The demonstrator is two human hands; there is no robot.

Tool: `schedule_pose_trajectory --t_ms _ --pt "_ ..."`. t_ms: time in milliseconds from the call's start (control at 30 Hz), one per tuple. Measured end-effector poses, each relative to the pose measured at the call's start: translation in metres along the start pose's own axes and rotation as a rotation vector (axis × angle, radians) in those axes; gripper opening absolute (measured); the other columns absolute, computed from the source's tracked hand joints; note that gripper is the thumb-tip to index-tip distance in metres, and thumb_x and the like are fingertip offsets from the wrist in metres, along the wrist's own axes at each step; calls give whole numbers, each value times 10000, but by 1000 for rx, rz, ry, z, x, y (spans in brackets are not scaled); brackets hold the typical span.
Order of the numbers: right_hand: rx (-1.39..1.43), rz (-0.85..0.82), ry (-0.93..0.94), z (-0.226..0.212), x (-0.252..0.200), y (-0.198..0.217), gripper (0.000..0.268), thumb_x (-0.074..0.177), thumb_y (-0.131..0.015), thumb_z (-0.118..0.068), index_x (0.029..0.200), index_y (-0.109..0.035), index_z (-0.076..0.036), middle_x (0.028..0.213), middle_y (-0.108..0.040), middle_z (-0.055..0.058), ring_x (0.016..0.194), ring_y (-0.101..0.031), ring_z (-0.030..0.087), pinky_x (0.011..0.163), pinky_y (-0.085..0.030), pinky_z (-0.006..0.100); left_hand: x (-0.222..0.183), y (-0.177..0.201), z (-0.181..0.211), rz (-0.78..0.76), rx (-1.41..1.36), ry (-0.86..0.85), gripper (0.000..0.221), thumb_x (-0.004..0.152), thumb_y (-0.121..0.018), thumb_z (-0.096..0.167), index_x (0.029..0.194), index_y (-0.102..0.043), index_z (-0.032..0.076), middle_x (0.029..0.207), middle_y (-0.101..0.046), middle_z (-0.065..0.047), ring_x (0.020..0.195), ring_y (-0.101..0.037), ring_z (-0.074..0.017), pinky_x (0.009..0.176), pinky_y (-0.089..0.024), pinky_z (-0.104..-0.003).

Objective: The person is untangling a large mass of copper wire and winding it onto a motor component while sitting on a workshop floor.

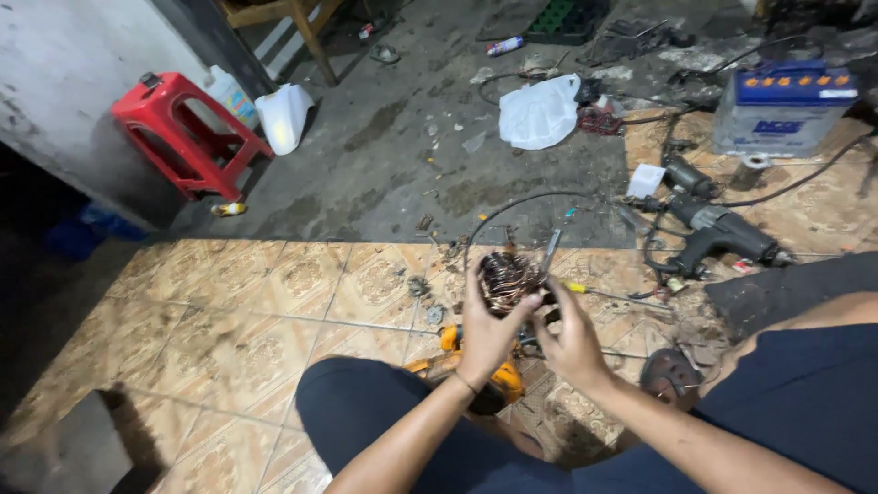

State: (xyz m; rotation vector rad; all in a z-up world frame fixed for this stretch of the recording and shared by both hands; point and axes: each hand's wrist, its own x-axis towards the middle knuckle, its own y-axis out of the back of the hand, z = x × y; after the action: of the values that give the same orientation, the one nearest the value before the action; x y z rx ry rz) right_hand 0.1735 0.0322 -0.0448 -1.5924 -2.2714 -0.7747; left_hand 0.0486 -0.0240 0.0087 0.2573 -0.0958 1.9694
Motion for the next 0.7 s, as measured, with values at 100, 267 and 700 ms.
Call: schedule_pose_trajectory --t_ms 100,267,700 --pt "12 7 -14 -12 -2 5 646 837 -627 -32 1432 -399 73 1251 -551 288 1113 -602 416 793 -592 466 0 2 4 12 26 4 938 801 -856 297 1530 -335 16 1416 -507 -337 1355 -470 -488 1124 -381 -572" --pt "-66 -221 32 -34 -2 11 816 858 -691 -196 1487 -229 40 1544 -308 308 1401 -396 394 1141 -370 469 14 24 -20 234 313 51 791 831 -727 356 1478 -410 29 1355 -564 -218 1181 -606 -323 1004 -480 -394" --pt "35 -931 -474 -16 23 42 167 1023 -561 -183 1003 -648 -42 865 -691 72 728 -650 118 648 -553 219 32 52 21 352 257 307 694 972 -456 346 1559 -260 33 1641 -255 -183 1505 -236 -339 1191 -246 -540"
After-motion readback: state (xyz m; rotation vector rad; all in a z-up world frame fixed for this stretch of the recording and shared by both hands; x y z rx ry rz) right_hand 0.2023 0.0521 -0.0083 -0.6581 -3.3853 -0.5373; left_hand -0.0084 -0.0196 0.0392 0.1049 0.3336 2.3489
